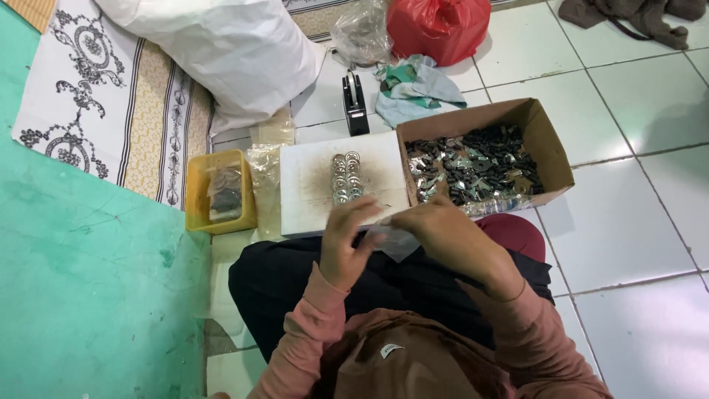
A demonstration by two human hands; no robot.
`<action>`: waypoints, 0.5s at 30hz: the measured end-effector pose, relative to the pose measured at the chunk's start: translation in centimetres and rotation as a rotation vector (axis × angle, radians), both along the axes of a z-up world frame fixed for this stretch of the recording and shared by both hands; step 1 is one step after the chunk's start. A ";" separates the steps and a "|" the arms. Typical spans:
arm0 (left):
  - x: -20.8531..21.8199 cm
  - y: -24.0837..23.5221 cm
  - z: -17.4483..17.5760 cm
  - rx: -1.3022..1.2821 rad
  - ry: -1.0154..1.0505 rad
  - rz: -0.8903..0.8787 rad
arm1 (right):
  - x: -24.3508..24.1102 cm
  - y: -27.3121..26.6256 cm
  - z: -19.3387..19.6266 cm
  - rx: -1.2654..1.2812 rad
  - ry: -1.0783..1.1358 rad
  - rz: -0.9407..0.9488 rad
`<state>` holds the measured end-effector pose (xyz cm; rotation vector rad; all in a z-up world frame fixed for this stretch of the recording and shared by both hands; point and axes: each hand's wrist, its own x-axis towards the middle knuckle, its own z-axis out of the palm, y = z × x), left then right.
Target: Sorting small metal parts and packing them into small plastic bags.
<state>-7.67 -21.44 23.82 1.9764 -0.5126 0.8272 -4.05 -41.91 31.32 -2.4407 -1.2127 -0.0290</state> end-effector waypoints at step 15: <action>-0.4 2.9 4.9 0.344 -0.115 0.007 | 0.1 0.6 0.9 0.218 -0.184 0.066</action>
